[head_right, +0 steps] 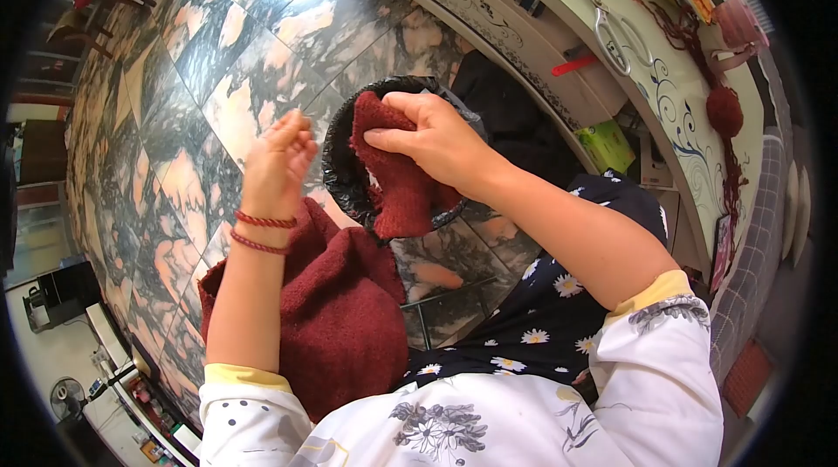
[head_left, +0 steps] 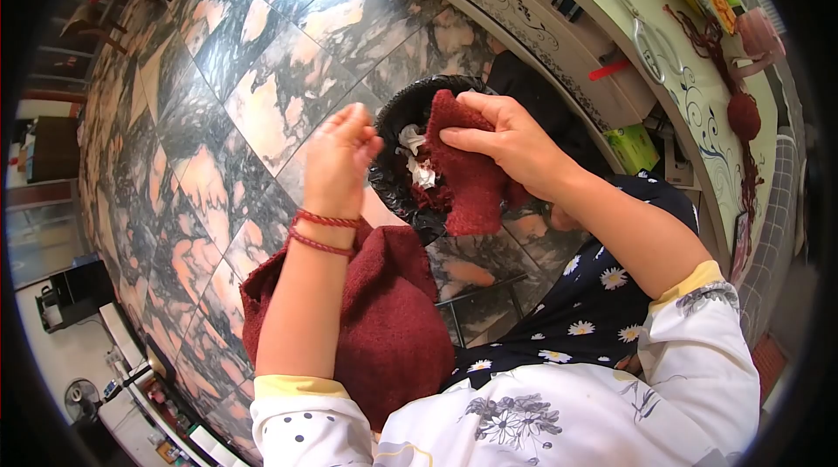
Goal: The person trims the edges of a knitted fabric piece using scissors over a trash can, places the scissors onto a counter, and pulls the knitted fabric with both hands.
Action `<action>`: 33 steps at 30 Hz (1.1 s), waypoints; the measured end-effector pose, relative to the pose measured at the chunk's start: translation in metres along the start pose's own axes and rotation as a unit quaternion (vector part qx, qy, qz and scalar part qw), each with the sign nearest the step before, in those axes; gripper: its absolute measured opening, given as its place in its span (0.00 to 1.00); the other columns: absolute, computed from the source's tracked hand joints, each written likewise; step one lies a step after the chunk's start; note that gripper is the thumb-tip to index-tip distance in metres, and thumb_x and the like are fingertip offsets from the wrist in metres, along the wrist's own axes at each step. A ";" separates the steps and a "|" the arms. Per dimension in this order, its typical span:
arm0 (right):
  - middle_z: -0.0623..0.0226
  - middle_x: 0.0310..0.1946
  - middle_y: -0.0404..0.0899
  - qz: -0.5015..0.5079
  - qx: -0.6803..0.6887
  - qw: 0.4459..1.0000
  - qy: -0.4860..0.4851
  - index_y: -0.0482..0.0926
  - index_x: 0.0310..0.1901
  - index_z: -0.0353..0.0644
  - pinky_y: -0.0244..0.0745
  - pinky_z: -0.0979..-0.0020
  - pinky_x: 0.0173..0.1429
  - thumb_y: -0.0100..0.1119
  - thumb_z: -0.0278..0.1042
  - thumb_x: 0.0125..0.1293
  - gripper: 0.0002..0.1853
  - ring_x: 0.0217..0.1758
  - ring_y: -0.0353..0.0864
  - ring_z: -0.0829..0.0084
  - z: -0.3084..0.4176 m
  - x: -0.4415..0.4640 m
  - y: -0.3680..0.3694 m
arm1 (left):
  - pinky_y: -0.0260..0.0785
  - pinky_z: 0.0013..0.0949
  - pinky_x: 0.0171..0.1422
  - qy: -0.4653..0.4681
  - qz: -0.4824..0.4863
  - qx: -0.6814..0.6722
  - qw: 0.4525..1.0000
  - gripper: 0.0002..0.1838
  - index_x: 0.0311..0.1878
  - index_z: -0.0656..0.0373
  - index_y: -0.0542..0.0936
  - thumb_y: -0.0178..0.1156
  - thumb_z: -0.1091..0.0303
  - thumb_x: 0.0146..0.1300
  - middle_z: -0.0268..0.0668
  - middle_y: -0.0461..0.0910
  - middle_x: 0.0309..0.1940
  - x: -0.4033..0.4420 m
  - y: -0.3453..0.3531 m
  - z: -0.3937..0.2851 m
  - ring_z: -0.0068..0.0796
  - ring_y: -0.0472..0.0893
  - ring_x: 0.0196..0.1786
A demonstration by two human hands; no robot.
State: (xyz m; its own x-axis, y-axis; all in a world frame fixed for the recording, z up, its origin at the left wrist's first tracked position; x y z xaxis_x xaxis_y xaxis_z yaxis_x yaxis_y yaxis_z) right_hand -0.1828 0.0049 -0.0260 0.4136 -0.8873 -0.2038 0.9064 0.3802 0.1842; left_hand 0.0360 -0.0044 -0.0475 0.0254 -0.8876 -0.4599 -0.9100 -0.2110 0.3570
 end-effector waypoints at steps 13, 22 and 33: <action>0.73 0.38 0.82 0.004 -0.019 1.000 0.006 0.80 0.46 0.35 0.76 0.78 0.46 0.61 0.29 0.69 0.08 0.41 0.78 0.86 0.000 -0.001 -0.002 | 0.73 0.21 0.40 0.075 0.137 0.295 0.943 0.10 0.46 0.62 0.85 0.67 0.66 0.67 0.28 0.84 0.34 -0.026 0.033 -0.001 0.14 0.80 0.35; 0.74 0.34 0.82 -0.009 -0.043 0.999 -0.028 0.80 0.43 0.35 0.76 0.78 0.42 0.61 0.29 0.70 0.06 0.37 0.77 0.87 -0.002 -0.002 0.004 | 0.76 0.23 0.38 0.196 0.050 0.428 0.881 0.08 0.43 0.66 0.84 0.64 0.71 0.67 0.32 0.85 0.31 -0.029 0.036 -0.002 0.15 0.82 0.31; 0.74 0.32 0.82 -0.038 -0.025 0.999 -0.002 0.82 0.41 0.35 0.75 0.78 0.40 0.64 0.29 0.67 0.06 0.35 0.78 0.86 -0.006 -0.001 -0.001 | 0.77 0.24 0.45 -0.056 0.146 0.147 0.977 0.06 0.43 0.63 0.80 0.60 0.72 0.66 0.30 0.81 0.36 -0.028 0.030 0.005 0.17 0.80 0.35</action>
State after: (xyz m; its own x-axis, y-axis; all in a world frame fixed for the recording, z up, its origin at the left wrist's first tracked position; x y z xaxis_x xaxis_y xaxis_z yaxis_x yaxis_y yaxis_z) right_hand -0.1839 0.0066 -0.0319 0.3428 -0.9152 -0.2119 0.9385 0.3236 0.1206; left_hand 0.0063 0.0160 -0.0283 -0.2825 -0.8389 -0.4651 -0.9518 0.1847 0.2451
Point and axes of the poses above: each hand's wrist, its own x-axis towards the middle knuckle, its own y-axis out of the palm, z = x × y, the point moved 2 cm from there along x, towards the middle knuckle
